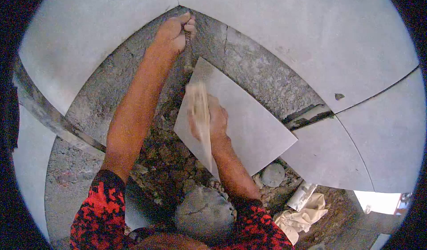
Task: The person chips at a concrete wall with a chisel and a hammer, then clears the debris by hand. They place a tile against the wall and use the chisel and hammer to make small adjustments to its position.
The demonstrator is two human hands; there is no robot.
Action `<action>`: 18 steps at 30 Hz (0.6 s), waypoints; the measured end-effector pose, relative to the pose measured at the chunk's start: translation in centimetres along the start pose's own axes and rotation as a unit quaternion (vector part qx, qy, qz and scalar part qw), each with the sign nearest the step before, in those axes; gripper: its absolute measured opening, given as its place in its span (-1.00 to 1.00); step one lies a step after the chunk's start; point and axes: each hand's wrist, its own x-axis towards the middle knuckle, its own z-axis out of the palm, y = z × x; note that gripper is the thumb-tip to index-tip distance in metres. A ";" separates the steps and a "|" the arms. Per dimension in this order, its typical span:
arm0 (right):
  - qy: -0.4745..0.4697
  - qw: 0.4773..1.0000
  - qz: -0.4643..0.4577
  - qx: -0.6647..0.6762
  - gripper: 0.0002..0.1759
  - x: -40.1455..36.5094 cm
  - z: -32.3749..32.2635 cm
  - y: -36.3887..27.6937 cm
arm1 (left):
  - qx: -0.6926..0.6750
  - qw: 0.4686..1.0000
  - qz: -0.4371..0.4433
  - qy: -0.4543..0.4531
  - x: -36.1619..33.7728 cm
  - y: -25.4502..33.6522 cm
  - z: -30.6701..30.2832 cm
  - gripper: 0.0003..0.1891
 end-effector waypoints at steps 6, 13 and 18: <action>-0.050 0.988 0.134 0.052 -0.71 -3.6 -0.2 0.4 | 0.040 0.991 0.085 0.097 -0.7 -1.9 -1.4 -0.89; -0.063 0.982 0.163 0.071 -0.80 -6.5 -1.0 1.5 | 0.108 0.986 0.117 0.045 -2.6 -2.7 -1.7 -0.68; -0.056 0.988 0.129 0.062 -0.84 -5.9 -0.8 1.6 | 0.101 0.989 0.101 0.022 -1.6 -1.9 -0.5 -0.72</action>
